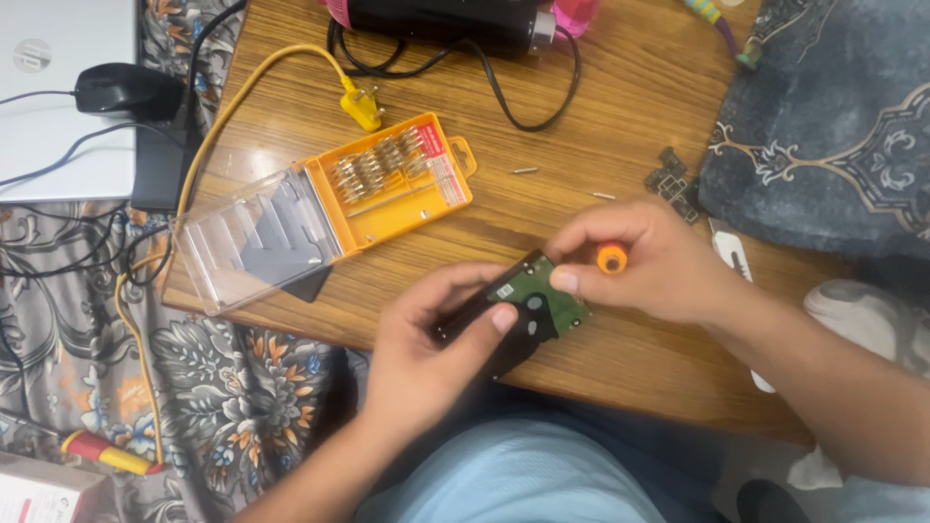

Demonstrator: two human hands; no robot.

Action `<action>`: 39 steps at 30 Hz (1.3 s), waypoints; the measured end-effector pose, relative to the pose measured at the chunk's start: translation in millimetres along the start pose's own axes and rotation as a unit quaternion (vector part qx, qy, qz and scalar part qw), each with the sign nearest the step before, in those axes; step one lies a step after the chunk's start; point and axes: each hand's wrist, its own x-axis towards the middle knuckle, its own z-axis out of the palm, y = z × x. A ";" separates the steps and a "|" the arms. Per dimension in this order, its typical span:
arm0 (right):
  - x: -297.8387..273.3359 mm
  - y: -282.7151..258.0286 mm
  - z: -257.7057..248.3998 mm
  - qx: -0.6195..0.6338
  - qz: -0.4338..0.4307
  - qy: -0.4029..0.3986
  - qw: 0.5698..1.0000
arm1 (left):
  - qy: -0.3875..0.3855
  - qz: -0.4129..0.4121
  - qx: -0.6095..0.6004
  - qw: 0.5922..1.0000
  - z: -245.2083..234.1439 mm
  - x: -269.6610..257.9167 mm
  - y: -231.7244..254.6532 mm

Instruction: The person unscrews the circuit board from a hard drive using a small screwdriver and then places the drive into a black plastic case.

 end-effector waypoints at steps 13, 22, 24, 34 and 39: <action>-0.3 -10.5 1.1 -0.101 -0.219 -0.039 0.970 | 0.074 0.275 0.240 0.928 0.2 -12.5 6.7; -5.8 -22.5 0.5 -0.127 -0.187 -0.069 0.972 | 0.033 0.340 0.260 0.903 -10.4 -3.4 14.6; -7.4 -20.5 1.3 -0.141 -0.199 -0.057 0.968 | 0.029 0.352 0.258 0.899 -10.9 -1.0 15.0; -11.3 -15.3 4.2 -0.078 -0.214 -0.036 0.973 | -0.008 0.374 0.164 0.913 -9.2 1.5 5.3; -13.9 -18.5 2.0 -0.122 -0.211 -0.037 0.969 | -0.020 0.379 0.158 0.912 -11.1 1.7 4.9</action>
